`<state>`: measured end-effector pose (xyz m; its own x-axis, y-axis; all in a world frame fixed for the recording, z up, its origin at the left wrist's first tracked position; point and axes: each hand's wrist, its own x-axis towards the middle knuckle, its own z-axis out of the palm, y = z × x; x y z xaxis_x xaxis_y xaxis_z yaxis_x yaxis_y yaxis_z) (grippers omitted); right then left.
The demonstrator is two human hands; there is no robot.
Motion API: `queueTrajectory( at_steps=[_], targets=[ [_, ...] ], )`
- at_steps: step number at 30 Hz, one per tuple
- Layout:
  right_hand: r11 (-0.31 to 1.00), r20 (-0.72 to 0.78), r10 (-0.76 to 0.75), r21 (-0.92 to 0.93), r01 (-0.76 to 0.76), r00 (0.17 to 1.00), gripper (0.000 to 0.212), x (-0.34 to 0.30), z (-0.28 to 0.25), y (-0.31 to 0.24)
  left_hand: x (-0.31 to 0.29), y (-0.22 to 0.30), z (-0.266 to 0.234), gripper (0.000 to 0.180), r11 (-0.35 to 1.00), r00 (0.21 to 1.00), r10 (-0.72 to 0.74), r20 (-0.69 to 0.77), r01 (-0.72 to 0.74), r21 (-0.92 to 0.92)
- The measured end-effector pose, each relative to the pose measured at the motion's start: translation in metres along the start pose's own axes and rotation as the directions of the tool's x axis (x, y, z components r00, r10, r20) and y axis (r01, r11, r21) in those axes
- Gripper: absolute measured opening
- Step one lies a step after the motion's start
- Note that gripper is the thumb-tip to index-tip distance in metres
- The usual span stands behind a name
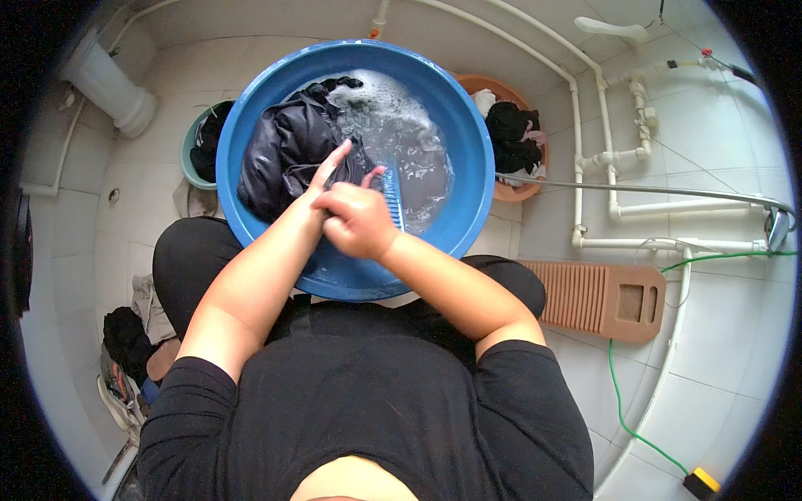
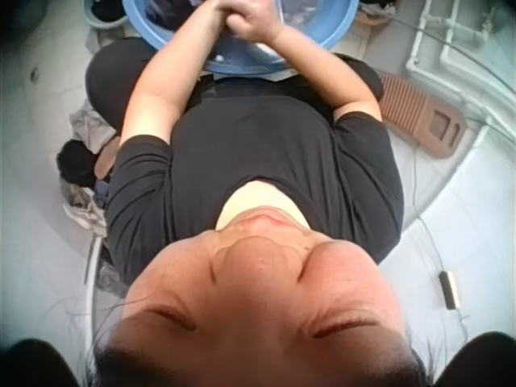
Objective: The person sits on the floor and hand-washes dark-colored clothes in a blue basin filled with soapy water. They scrub the garments against a washboard, rinse them, and transfer the wet items into a separate bucket.
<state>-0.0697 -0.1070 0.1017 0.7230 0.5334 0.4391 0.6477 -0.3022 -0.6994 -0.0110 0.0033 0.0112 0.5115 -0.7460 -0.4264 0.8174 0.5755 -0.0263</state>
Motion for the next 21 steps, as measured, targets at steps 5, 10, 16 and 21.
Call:
queueTrajectory(
  at_steps=[5, 10, 16, 21],
  targets=[
    [0.949, -0.022, -0.143, -0.288, 0.13, 0.99, 0.012, 0.003, 0.026, 0.018, 0.007, -0.001, -0.037, 0.035, 1.0, 0.956, 0.003, 0.294, 0.003, -0.021],
    [0.83, -0.243, 0.279, -0.426, -0.361, 0.929, 0.024, 0.003, 0.028, 0.073, 0.011, -0.021, -0.006, 0.032, 0.929, 0.899, 0.357, -0.253, -0.371, -0.006],
    [0.955, -0.127, 0.104, -0.263, -0.134, 0.986, 0.014, -0.004, 0.036, 0.032, 0.016, 0.006, -0.059, 0.038, 0.982, 0.991, 0.136, 0.019, -0.137, 0.13],
    [0.554, -0.266, 0.687, -0.411, -0.724, 0.677, 0.032, -0.001, -0.011, 0.124, 0.003, -0.031, 0.012, 0.039, 0.848, 0.828, 0.508, -0.239, -0.431, 0.309]
  ],
)
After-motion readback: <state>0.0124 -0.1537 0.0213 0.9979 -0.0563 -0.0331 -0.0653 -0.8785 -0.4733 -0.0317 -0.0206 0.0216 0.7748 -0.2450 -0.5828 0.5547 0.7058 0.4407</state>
